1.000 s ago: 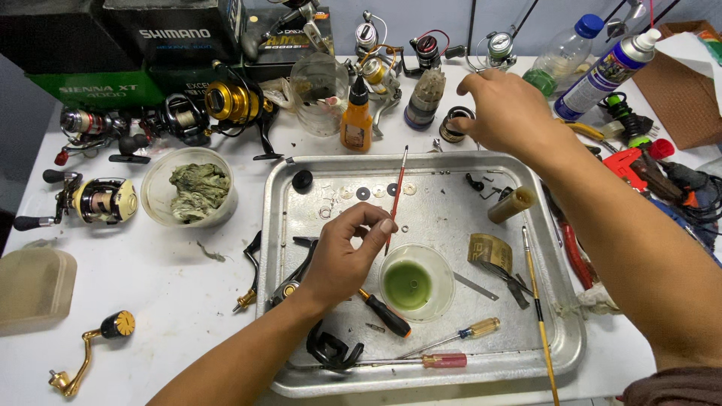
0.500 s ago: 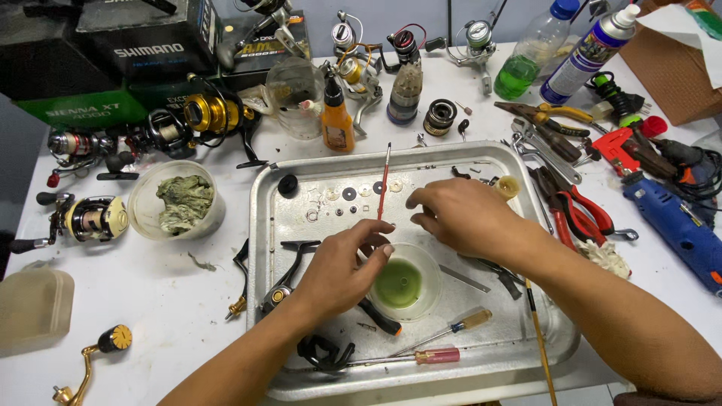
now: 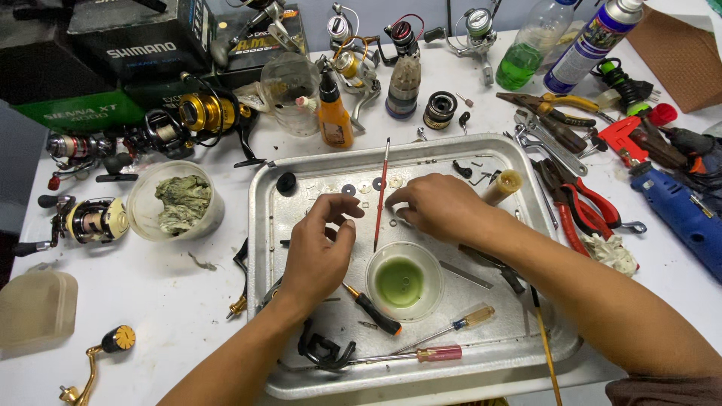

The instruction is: The person cleans small fishing reel parts using a paintbrush and a green liquid. They dip the brush into the liquid and scrub the parts, then rinse them by hand in the same liquid. The person handles multiple small components one at a time, placing them back on the tray after cleaning.

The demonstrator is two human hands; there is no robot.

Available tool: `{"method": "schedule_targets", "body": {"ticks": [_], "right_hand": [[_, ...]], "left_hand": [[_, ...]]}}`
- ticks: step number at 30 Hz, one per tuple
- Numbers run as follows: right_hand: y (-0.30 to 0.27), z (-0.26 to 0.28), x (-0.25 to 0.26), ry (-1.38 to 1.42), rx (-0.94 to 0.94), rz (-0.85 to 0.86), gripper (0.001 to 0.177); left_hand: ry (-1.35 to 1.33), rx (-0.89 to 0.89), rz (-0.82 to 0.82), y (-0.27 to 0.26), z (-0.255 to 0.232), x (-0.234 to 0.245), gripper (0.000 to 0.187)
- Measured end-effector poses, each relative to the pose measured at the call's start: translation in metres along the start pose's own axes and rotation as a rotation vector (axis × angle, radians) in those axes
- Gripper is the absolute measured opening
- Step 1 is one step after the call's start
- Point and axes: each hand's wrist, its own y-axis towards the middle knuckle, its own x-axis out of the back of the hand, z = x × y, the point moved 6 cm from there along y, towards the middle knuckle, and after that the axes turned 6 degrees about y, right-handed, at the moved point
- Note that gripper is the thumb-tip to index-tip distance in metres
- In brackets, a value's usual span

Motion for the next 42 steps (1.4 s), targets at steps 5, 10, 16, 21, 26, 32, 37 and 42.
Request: {"method": "schedule_targets", "body": {"ticks": [5, 10, 16, 21, 26, 32, 37, 42], "right_hand": [[0.005, 0.001, -0.001, 0.038, -0.006, 0.007, 0.025], [0.015, -0.006, -0.005, 0.104, -0.078, -0.020, 0.026], [0.037, -0.023, -0.009, 0.392, -0.310, -0.056, 0.031], [0.064, -0.038, -0.028, 0.514, -0.353, -0.078, 0.023], [0.070, -0.026, -0.026, 0.545, -0.336, -0.080, 0.025], [0.057, -0.017, -0.010, 0.470, -0.314, -0.107, 0.026], [0.016, -0.003, 0.023, 0.355, -0.256, -0.179, 0.026], [-0.013, -0.010, 0.019, 0.191, -0.209, -0.149, 0.025]], "left_hand": [[-0.010, 0.021, -0.007, 0.002, 0.005, 0.000, 0.029], [-0.016, 0.034, -0.003, 0.003, 0.006, -0.001, 0.027], [-0.034, 0.040, -0.025, 0.005, 0.013, -0.001, 0.025], [-0.041, 0.036, -0.037, 0.005, 0.012, 0.000, 0.024], [-0.050, 0.029, -0.038, 0.005, 0.014, 0.000, 0.024], [-0.057, 0.014, -0.052, 0.005, 0.011, 0.003, 0.021], [-0.084, 0.011, -0.103, 0.003, 0.006, 0.010, 0.017], [-0.130, -0.049, -0.169, 0.002, 0.011, 0.014, 0.016]]}}
